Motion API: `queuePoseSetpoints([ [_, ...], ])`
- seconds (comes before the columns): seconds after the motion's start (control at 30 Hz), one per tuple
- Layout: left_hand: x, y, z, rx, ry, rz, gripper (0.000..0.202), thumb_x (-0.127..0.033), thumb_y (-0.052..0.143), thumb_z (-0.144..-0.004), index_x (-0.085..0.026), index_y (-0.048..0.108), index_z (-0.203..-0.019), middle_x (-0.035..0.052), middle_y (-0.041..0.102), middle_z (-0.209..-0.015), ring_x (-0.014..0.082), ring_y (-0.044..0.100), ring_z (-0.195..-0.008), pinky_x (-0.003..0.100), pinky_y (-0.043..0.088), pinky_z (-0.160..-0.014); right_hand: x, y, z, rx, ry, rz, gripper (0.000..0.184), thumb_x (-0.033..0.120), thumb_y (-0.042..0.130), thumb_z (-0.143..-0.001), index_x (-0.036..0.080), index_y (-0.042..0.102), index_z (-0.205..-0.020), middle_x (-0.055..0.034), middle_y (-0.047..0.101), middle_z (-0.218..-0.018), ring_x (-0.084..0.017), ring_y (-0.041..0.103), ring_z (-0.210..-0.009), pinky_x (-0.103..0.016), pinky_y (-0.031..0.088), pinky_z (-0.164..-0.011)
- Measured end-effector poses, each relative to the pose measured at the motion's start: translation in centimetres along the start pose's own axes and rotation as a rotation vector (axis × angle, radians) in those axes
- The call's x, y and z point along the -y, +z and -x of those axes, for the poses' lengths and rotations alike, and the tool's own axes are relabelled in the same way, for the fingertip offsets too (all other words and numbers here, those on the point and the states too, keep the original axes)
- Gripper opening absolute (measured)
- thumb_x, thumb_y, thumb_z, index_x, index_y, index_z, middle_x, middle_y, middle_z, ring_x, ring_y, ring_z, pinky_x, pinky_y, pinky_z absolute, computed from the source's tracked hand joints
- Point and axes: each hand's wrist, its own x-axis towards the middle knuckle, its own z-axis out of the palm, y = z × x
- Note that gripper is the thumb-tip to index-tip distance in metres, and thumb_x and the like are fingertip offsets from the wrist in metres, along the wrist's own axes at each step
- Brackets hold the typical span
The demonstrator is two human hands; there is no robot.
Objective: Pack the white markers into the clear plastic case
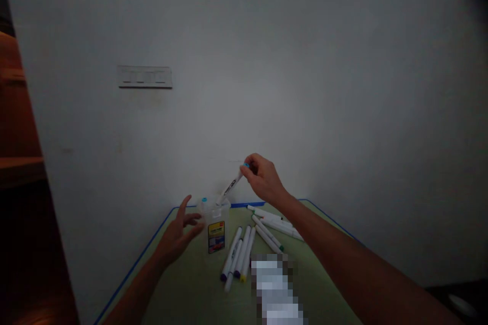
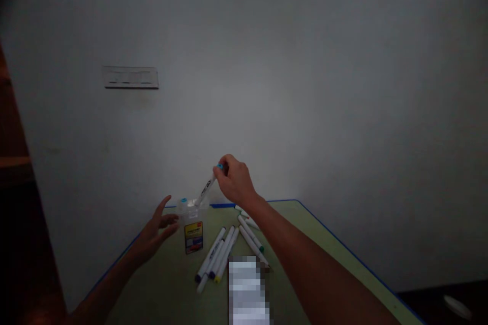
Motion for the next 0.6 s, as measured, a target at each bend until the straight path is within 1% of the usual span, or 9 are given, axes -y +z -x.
queuePoseSetpoints([
  [0.1, -1.2, -3.1, -0.5, -0.030, -0.029, -0.047, 0.063, -0.049, 0.041, -0.077, -0.021, 0.020, -0.130, 0.0118, 0.058, -0.106, 0.0236, 0.056, -0.095, 0.044, 0.039, -0.086, -0.4, -3.0, 0.7, -0.064, 0.017, -0.052, 0.013, 0.029, 0.048, -0.075, 0.017, 0.046, -0.071, 0.0041, 0.044, -0.053, -0.009, 0.042, -0.047, -0.021, 0.029, -0.046],
  [0.2, -2.9, -4.1, -2.6, -0.063, -0.016, -0.070, 0.065, -0.050, 0.042, -0.075, -0.020, 0.022, -0.129, 0.0150, 0.047, -0.119, 0.0252, 0.052, -0.100, 0.042, 0.042, -0.082, -1.1, -5.1, 0.5, -0.064, 0.027, -0.048, 0.012, 0.028, 0.048, -0.074, 0.017, 0.045, -0.071, 0.0038, 0.045, -0.053, -0.010, 0.043, -0.048, -0.022, 0.031, -0.047],
  [0.23, -3.2, -3.8, -3.5, -0.041, 0.009, -0.117, 0.067, -0.049, 0.047, -0.072, -0.020, 0.024, -0.128, 0.0152, 0.042, -0.123, 0.0258, 0.050, -0.103, 0.041, 0.042, -0.082, -1.3, -5.4, 0.2, -0.053, 0.038, -0.037, 0.010, 0.026, 0.049, -0.073, 0.017, 0.045, -0.071, 0.0037, 0.046, -0.053, -0.010, 0.043, -0.048, -0.022, 0.031, -0.047],
  [0.3, -3.4, -2.3, -5.3, 0.067, 0.106, -0.235, 0.058, -0.041, 0.059, -0.064, -0.020, 0.043, -0.116, 0.0121, 0.041, -0.124, 0.0260, 0.046, -0.106, 0.039, 0.040, -0.085, -1.5, -5.7, -0.4, -0.023, 0.071, -0.009, 0.008, 0.022, 0.049, -0.072, 0.017, 0.045, -0.069, 0.0036, 0.046, -0.053, -0.010, 0.043, -0.048, -0.021, 0.031, -0.048],
  [0.33, -3.2, -1.4, -6.0, 0.127, 0.129, -0.280, 0.046, -0.036, 0.064, -0.058, -0.019, 0.053, -0.099, 0.0096, 0.048, -0.114, 0.0249, 0.046, -0.103, 0.037, 0.039, -0.086, -1.5, -5.8, -0.6, -0.013, 0.088, 0.005, 0.007, 0.021, 0.050, -0.071, 0.016, 0.045, -0.068, 0.0036, 0.047, -0.053, -0.010, 0.043, -0.048, -0.021, 0.031, -0.047],
  [0.37, -2.9, -0.6, -6.5, 0.149, 0.120, -0.298, 0.033, -0.029, 0.066, -0.054, -0.017, 0.057, -0.083, 0.0067, 0.055, -0.100, 0.0235, 0.049, -0.096, 0.036, 0.039, -0.085, -1.4, -5.9, -0.8, -0.008, 0.103, 0.018, 0.007, 0.020, 0.050, -0.071, 0.016, 0.045, -0.068, 0.0036, 0.047, -0.053, -0.009, 0.043, -0.047, -0.021, 0.031, -0.047],
  [0.43, -2.2, 0.6, -7.1, 0.121, 0.086, -0.318, 0.017, -0.021, 0.061, -0.054, -0.016, 0.054, -0.068, 0.0035, 0.056, -0.080, 0.0218, 0.051, -0.085, 0.038, 0.038, -0.083, -1.1, -6.4, -0.7, -0.011, 0.117, 0.039, 0.007, 0.020, 0.049, -0.072, 0.016, 0.046, -0.068, 0.0037, 0.047, -0.052, -0.009, 0.043, -0.047, -0.021, 0.031, -0.047],
  [0.5, -1.4, 1.2, -7.1, 0.079, 0.041, -0.313, 0.012, -0.018, 0.059, -0.055, -0.016, 0.051, -0.064, 0.0019, 0.054, -0.073, 0.0210, 0.051, -0.082, 0.038, 0.038, -0.083, -0.8, -7.2, -0.3, -0.017, 0.115, 0.054, 0.007, 0.020, 0.049, -0.072, 0.016, 0.046, -0.068, 0.0036, 0.048, -0.052, -0.009, 0.043, -0.047, -0.021, 0.031, -0.047],
  [0.6, -0.4, 1.9, -6.6, -0.003, -0.070, -0.267, 0.023, -0.027, 0.058, -0.060, -0.016, 0.052, -0.080, 0.0066, 0.053, -0.089, 0.0221, 0.050, -0.088, 0.036, 0.039, -0.080, -0.9, -8.4, 0.7, -0.006, 0.113, 0.057, 0.007, 0.021, 0.049, -0.072, 0.016, 0.046, -0.068, 0.0037, 0.048, -0.052, -0.009, 0.044, -0.047, -0.021, 0.031, -0.048],
])
